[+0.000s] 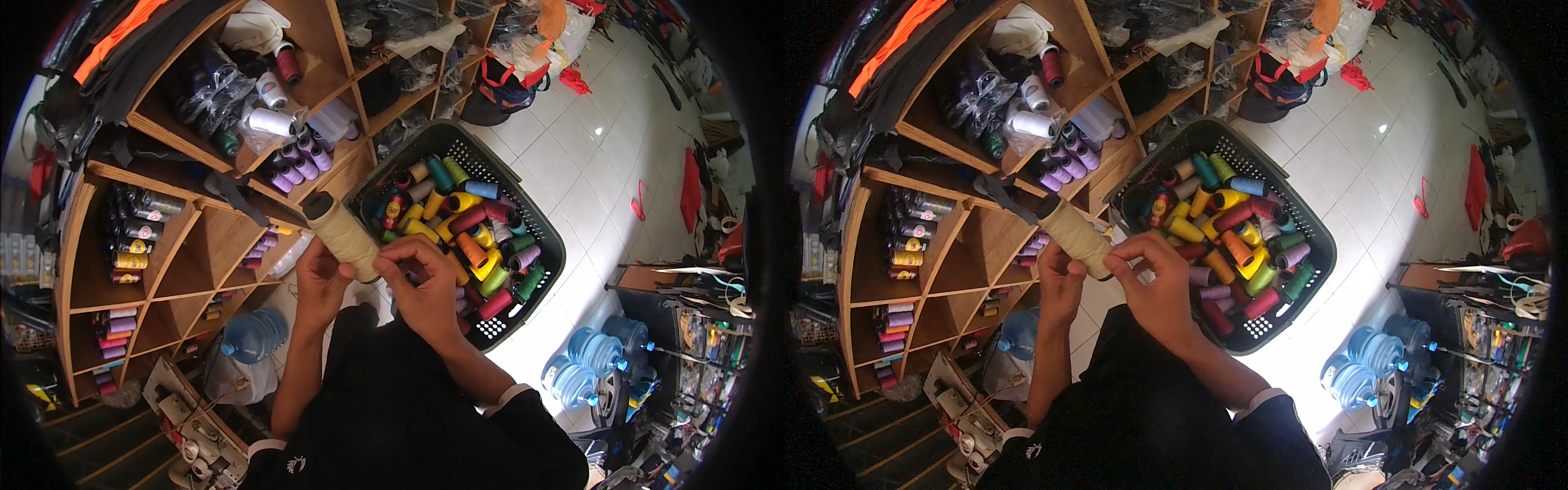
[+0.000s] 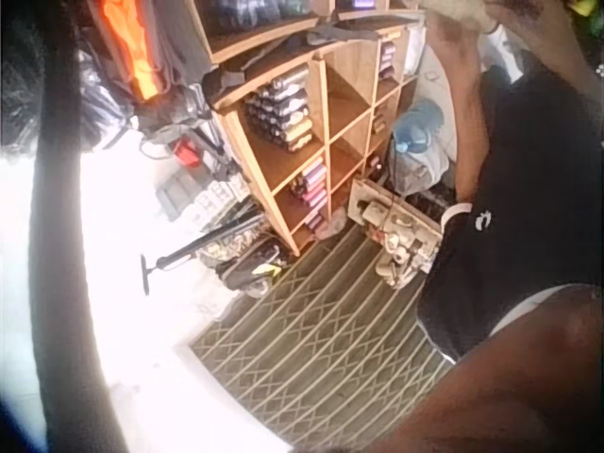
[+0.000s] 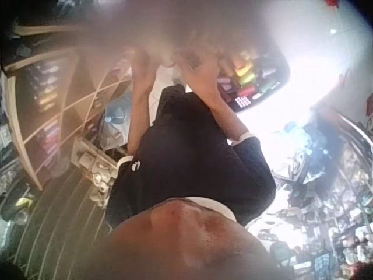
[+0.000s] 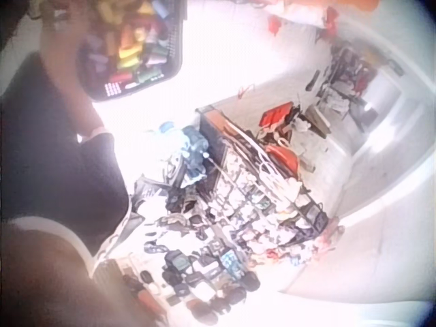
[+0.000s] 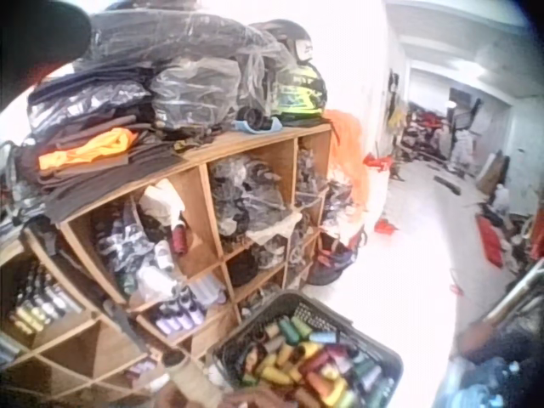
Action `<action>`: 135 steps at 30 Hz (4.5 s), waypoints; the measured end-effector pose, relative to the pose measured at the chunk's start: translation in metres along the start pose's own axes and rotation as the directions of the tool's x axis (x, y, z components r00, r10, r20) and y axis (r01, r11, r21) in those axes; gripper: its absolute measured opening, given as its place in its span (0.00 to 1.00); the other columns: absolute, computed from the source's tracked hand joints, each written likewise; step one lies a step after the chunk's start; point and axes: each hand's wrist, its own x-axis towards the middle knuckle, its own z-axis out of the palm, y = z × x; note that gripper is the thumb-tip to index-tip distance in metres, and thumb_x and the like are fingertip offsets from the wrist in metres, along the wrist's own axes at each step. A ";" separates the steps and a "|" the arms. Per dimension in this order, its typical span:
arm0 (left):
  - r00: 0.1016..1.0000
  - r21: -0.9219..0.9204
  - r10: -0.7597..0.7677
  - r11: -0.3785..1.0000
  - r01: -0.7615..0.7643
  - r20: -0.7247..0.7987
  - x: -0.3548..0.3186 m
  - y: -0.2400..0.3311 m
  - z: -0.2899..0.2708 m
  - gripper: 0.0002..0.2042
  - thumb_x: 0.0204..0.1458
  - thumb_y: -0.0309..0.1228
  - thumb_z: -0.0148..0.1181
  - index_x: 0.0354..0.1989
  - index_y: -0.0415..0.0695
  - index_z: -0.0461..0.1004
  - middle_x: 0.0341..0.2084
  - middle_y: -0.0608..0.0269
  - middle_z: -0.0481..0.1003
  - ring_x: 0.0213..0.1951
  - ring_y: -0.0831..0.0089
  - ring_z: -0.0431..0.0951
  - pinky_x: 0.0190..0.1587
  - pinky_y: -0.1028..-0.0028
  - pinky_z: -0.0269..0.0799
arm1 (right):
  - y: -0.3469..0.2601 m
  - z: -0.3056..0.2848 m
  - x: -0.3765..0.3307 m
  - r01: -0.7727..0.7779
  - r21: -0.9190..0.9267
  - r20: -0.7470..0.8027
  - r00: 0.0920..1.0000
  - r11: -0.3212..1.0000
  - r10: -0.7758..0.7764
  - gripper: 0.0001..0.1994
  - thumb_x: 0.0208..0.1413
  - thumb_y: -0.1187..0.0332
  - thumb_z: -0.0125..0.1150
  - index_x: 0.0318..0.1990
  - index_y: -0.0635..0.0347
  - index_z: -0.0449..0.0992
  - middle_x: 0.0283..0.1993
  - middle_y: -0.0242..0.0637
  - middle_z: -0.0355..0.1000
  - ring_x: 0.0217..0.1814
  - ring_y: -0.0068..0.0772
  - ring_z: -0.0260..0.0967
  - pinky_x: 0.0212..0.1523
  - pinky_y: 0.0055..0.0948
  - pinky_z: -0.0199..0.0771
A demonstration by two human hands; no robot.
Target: The person picks up various colored thread spools from a basket, briefly handles them, and places them onto a wooden shelf. The person repeats this process with multiple spools of different colors.
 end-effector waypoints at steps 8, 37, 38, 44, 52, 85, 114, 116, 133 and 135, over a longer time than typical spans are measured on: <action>0.986 0.053 -0.166 0.985 0.166 0.010 -0.006 0.028 0.005 0.27 0.43 0.25 0.71 0.53 0.33 0.67 0.43 0.58 0.74 0.46 0.73 0.75 0.49 0.74 0.70 | -0.001 -0.003 0.001 0.123 -0.123 0.166 0.981 0.985 -0.102 0.04 0.58 0.76 0.56 0.37 0.64 0.67 0.36 0.31 0.63 0.36 0.15 0.62 0.36 0.16 0.64; 0.951 -0.383 -0.301 0.888 0.253 -0.068 -0.023 0.038 0.015 0.22 0.58 0.37 0.48 0.56 0.34 0.63 0.45 0.55 0.73 0.44 0.68 0.75 0.47 0.70 0.71 | -0.021 0.001 0.010 0.180 -0.113 0.343 0.930 0.977 -0.132 0.10 0.57 0.78 0.54 0.45 0.66 0.64 0.33 0.41 0.68 0.36 0.30 0.70 0.39 0.28 0.70; 0.946 -0.389 -0.314 0.884 0.260 -0.083 -0.023 0.039 0.017 0.22 0.59 0.38 0.48 0.56 0.35 0.63 0.45 0.55 0.73 0.43 0.69 0.75 0.46 0.70 0.72 | -0.021 0.001 0.010 0.195 -0.103 0.344 0.927 0.975 -0.148 0.10 0.57 0.78 0.53 0.45 0.66 0.63 0.31 0.42 0.69 0.33 0.32 0.71 0.37 0.29 0.70; 0.924 -0.527 -0.376 0.800 0.286 -0.071 -0.026 0.034 0.019 0.23 0.58 0.42 0.47 0.57 0.41 0.62 0.42 0.59 0.72 0.38 0.74 0.74 0.36 0.73 0.69 | -0.012 0.004 0.009 0.127 -0.065 0.300 0.949 0.990 -0.102 0.15 0.54 0.81 0.58 0.46 0.64 0.61 0.34 0.37 0.70 0.36 0.21 0.71 0.38 0.22 0.73; 0.911 -0.418 -0.353 0.876 0.242 -0.213 -0.022 0.028 0.025 0.21 0.59 0.45 0.44 0.54 0.44 0.63 0.36 0.65 0.70 0.31 0.80 0.69 0.29 0.78 0.61 | -0.009 0.009 0.008 0.130 -0.042 0.252 0.961 0.991 -0.115 0.14 0.53 0.80 0.61 0.43 0.64 0.64 0.32 0.35 0.71 0.36 0.21 0.71 0.38 0.21 0.72; 0.900 -0.471 -0.333 0.865 0.173 -0.282 -0.023 0.038 0.028 0.27 0.55 0.46 0.40 0.57 0.40 0.64 0.44 0.60 0.72 0.43 0.71 0.72 0.41 0.72 0.66 | -0.015 0.024 0.021 0.341 -0.053 0.024 0.940 0.939 -0.340 0.11 0.45 0.78 0.68 0.39 0.63 0.79 0.36 0.34 0.69 0.36 0.22 0.65 0.36 0.19 0.64; 0.943 -0.452 -0.226 0.887 0.095 -0.244 -0.022 0.030 0.018 0.26 0.54 0.44 0.46 0.57 0.39 0.60 0.43 0.58 0.68 0.40 0.69 0.67 0.40 0.71 0.63 | 0.044 -0.056 0.026 0.122 -0.399 0.018 0.992 0.909 -0.125 0.07 0.48 0.72 0.66 0.35 0.63 0.80 0.32 0.40 0.71 0.32 0.34 0.71 0.32 0.27 0.69; 0.960 -0.380 -0.182 0.920 0.090 -0.212 -0.022 0.029 0.013 0.27 0.52 0.42 0.49 0.58 0.39 0.59 0.44 0.58 0.68 0.43 0.69 0.69 0.43 0.71 0.64 | 0.008 -0.027 0.016 0.113 -0.295 0.070 0.993 0.949 -0.097 0.09 0.47 0.73 0.67 0.37 0.63 0.79 0.34 0.39 0.71 0.34 0.32 0.71 0.34 0.26 0.70; 0.975 0.044 0.023 0.999 -0.014 -0.219 -0.030 0.049 0.004 0.27 0.48 0.21 0.62 0.56 0.38 0.59 0.51 0.57 0.66 0.55 0.67 0.66 0.58 0.65 0.61 | -0.020 0.019 0.021 0.343 -0.158 0.271 0.917 0.926 -0.293 0.05 0.46 0.78 0.64 0.32 0.64 0.76 0.32 0.38 0.69 0.34 0.32 0.69 0.36 0.27 0.68; 0.976 0.045 0.044 0.998 -0.035 -0.212 -0.029 0.052 0.003 0.27 0.47 0.20 0.62 0.56 0.38 0.59 0.51 0.57 0.66 0.56 0.67 0.66 0.59 0.66 0.61 | -0.022 0.019 0.024 0.377 -0.156 0.326 0.892 0.913 -0.313 0.05 0.48 0.79 0.61 0.32 0.64 0.73 0.33 0.40 0.67 0.35 0.35 0.68 0.37 0.29 0.67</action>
